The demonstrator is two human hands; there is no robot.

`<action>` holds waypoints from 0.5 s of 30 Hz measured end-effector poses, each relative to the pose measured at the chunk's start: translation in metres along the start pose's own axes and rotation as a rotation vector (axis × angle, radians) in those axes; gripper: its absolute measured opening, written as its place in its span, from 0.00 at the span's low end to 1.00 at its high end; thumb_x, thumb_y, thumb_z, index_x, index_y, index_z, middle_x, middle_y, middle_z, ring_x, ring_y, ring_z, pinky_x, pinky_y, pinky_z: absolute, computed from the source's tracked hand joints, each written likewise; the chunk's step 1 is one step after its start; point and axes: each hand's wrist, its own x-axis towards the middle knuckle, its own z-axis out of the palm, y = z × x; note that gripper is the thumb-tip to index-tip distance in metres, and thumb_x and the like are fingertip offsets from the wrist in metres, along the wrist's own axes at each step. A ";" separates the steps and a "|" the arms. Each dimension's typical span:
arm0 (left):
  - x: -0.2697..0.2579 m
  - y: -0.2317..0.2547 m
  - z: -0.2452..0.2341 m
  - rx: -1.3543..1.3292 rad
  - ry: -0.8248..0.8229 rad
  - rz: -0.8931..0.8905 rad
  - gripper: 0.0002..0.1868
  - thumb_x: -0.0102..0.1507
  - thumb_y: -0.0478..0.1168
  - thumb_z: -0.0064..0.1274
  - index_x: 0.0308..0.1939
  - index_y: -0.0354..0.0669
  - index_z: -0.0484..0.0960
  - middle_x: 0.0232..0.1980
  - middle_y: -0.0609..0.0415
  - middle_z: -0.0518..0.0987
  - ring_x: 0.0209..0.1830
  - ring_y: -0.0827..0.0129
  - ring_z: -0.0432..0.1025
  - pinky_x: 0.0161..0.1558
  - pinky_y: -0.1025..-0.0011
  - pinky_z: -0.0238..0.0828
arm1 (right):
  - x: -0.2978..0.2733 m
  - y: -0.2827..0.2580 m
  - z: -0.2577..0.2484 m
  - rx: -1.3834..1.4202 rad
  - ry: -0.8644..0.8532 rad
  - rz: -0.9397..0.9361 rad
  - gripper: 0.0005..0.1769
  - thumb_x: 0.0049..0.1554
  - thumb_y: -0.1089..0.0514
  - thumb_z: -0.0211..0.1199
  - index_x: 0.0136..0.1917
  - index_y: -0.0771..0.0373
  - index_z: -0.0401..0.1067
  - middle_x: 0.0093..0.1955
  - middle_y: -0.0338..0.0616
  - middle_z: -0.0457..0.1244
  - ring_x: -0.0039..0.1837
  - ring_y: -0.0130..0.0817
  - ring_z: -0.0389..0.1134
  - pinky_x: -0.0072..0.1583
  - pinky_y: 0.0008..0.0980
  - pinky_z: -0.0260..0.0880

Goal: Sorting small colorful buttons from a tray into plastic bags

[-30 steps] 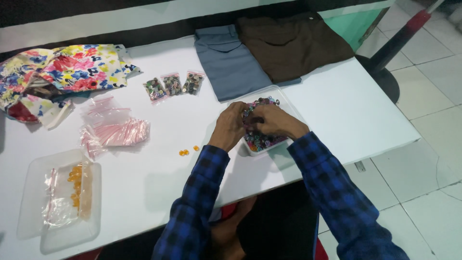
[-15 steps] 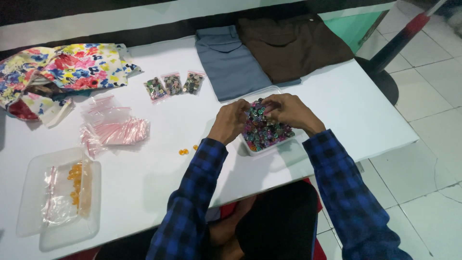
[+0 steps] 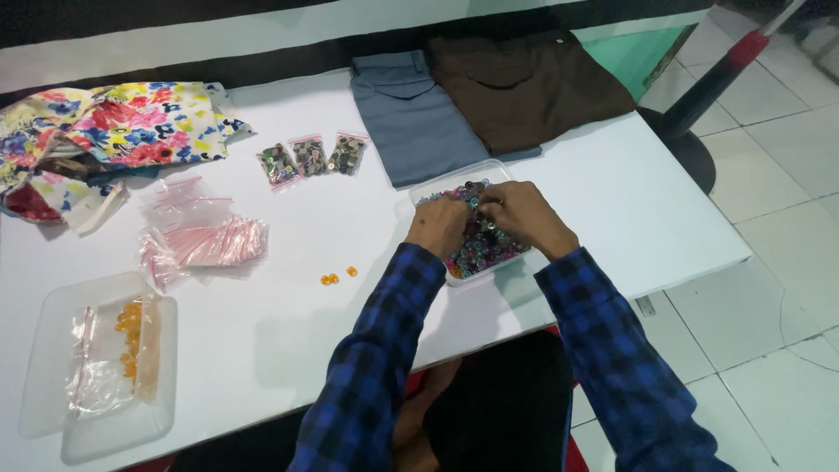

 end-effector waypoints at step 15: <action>-0.021 -0.009 -0.018 -0.403 0.461 -0.053 0.09 0.70 0.32 0.42 0.54 0.44 0.71 0.44 0.46 0.74 0.42 0.43 0.78 0.37 0.57 0.82 | 0.031 0.005 0.059 -0.271 -0.085 -0.241 0.10 0.41 0.64 0.60 0.37 0.72 0.77 0.33 0.63 0.68 0.42 0.62 0.73 0.41 0.50 0.74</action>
